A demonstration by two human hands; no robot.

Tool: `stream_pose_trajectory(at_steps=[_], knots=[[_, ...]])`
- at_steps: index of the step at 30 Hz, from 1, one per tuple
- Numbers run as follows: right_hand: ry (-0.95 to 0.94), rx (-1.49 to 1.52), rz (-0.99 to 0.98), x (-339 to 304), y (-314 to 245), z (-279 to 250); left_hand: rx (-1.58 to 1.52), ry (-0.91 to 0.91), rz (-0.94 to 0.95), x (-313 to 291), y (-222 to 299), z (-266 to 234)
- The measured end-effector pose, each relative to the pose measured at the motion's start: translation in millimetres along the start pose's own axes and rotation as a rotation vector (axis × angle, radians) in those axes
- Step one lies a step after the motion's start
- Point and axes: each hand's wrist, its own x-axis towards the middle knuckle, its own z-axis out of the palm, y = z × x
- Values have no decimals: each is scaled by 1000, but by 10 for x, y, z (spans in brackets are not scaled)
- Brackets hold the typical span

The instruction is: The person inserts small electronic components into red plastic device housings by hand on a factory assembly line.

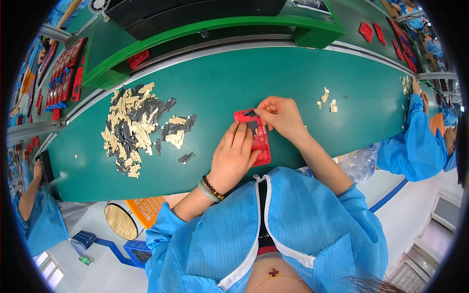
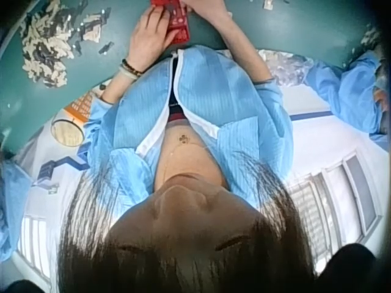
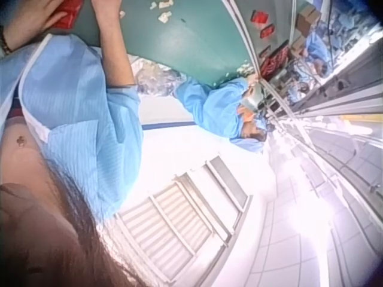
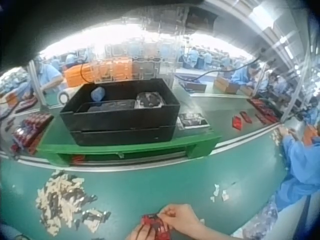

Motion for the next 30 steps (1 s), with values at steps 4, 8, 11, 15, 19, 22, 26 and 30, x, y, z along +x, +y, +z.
stream_pose_trajectory(at_steps=[4,8,11,15,19,22,26,30], knots=[[15,-15,-11,8,3,13,-12,2,4,-1,-6,-3],[5,-33,-11,-23,-36,27,-38,-4,-4,11,-9,-27],[15,-16,-25,-11,1,30,-46,-1,7,30,-16,-44],[8,-52,-11,-25,12,38,-26,-33,29,81,-41,-50],[185,-457,-416,-118,67,74,30,-52,41,168,-58,-24],[330,-680,-579,-264,31,42,39,-31,64,177,-48,1],[315,-829,-854,-291,139,41,35,-31,73,181,-32,-3],[382,-852,-752,-362,169,-132,69,-22,61,266,-17,2]])
